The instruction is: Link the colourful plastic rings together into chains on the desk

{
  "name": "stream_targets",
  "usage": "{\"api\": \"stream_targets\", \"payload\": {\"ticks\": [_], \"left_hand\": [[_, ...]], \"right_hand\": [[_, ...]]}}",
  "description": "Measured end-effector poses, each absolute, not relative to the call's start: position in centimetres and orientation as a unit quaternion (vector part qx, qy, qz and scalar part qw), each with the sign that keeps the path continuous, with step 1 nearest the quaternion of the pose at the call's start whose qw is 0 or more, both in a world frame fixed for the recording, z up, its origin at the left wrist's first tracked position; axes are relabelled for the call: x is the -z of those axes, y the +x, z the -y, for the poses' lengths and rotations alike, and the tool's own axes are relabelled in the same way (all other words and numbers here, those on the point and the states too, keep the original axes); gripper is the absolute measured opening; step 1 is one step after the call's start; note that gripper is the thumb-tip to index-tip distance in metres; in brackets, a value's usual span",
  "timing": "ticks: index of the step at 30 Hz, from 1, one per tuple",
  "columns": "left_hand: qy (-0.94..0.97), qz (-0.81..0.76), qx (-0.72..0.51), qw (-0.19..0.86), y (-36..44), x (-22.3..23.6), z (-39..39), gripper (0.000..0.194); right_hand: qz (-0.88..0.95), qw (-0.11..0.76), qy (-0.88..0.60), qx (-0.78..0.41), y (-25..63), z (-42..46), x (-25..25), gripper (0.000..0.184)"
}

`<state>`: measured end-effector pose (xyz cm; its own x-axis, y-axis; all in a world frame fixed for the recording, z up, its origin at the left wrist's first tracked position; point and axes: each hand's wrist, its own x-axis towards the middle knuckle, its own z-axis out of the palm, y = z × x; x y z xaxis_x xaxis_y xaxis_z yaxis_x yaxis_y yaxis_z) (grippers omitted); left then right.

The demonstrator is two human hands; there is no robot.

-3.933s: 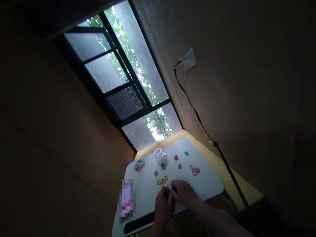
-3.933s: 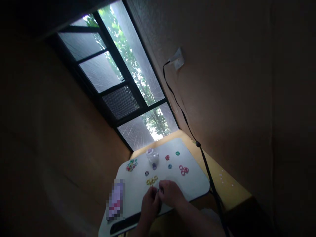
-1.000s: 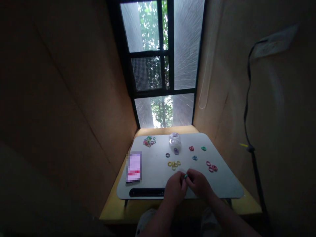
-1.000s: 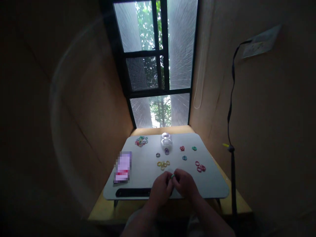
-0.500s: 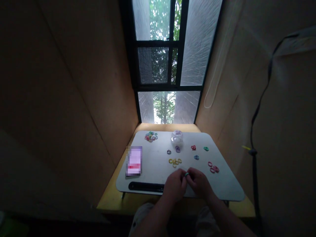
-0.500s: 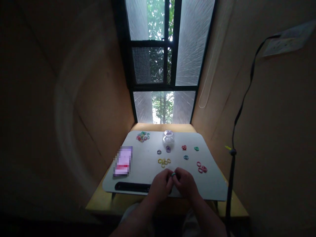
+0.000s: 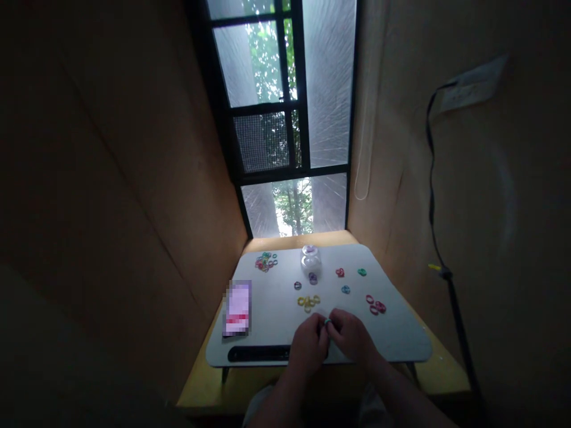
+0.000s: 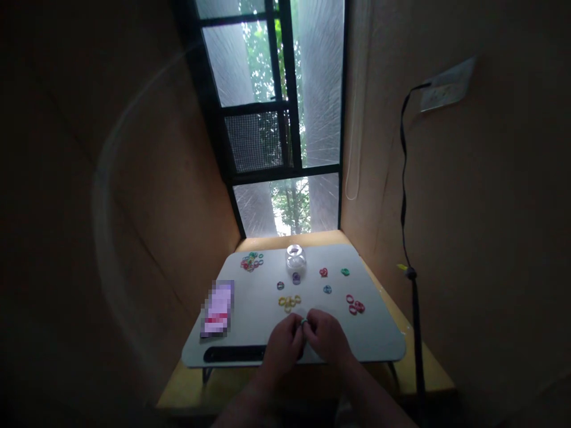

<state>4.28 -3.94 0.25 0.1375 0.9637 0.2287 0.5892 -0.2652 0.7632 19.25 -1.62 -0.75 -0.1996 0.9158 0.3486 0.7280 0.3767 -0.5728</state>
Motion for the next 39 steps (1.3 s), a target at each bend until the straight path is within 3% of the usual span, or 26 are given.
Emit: {"api": "stream_targets", "payload": {"ticks": [39], "left_hand": [[0.712, -0.568, -0.343, 0.23, 5.04, 0.06, 4.32, 0.014]], "right_hand": [[0.75, 0.343, -0.536, -0.184, 19.65, 2.0, 0.18, 0.014]]}}
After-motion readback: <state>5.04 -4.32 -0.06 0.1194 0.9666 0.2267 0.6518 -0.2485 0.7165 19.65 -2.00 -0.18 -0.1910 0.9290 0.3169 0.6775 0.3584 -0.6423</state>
